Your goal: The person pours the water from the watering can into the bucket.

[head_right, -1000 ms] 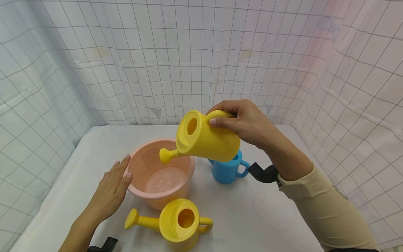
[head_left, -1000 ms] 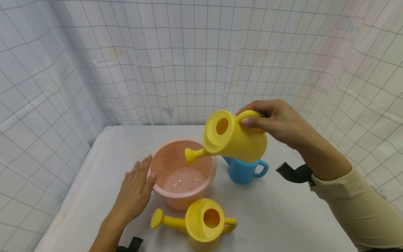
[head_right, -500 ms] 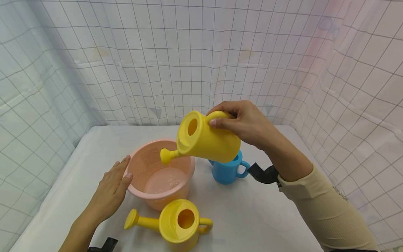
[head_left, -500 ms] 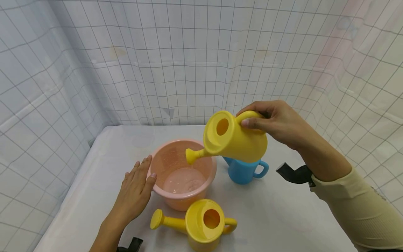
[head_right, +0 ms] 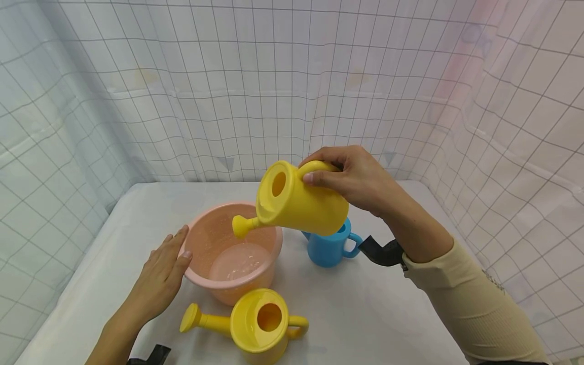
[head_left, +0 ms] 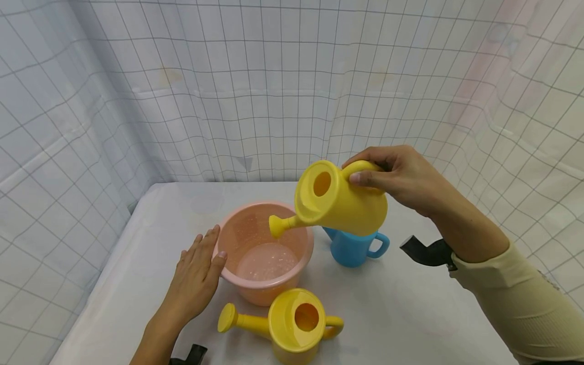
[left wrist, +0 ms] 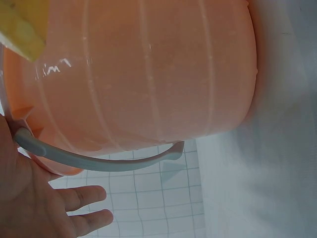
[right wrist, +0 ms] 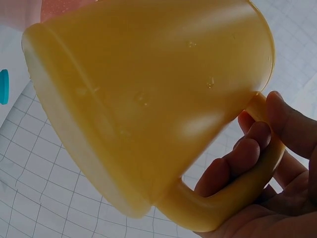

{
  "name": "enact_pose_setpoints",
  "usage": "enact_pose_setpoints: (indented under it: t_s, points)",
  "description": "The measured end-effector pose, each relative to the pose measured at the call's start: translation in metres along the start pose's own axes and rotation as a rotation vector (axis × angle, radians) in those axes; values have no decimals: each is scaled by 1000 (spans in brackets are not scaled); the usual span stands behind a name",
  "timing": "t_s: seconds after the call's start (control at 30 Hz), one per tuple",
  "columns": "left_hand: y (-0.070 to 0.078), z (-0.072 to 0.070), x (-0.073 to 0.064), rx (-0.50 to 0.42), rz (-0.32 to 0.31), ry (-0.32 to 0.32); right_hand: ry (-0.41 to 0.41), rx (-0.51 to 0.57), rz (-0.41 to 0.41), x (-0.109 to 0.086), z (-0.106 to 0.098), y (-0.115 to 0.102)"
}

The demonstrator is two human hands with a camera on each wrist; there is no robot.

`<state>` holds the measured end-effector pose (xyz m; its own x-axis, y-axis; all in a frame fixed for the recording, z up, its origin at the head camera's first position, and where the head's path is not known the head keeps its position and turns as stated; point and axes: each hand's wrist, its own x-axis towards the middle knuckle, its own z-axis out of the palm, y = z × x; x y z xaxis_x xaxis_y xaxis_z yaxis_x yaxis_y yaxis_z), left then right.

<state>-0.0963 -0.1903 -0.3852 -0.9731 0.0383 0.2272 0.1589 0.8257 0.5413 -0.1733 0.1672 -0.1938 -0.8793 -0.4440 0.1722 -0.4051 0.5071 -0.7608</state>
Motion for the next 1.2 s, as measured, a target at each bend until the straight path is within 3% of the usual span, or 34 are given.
enact_pose_setpoints:
  t_s: [1.2]
  points:
    - [1,-1,1,6,-9,-5,0,-18,-21,1,2,2]
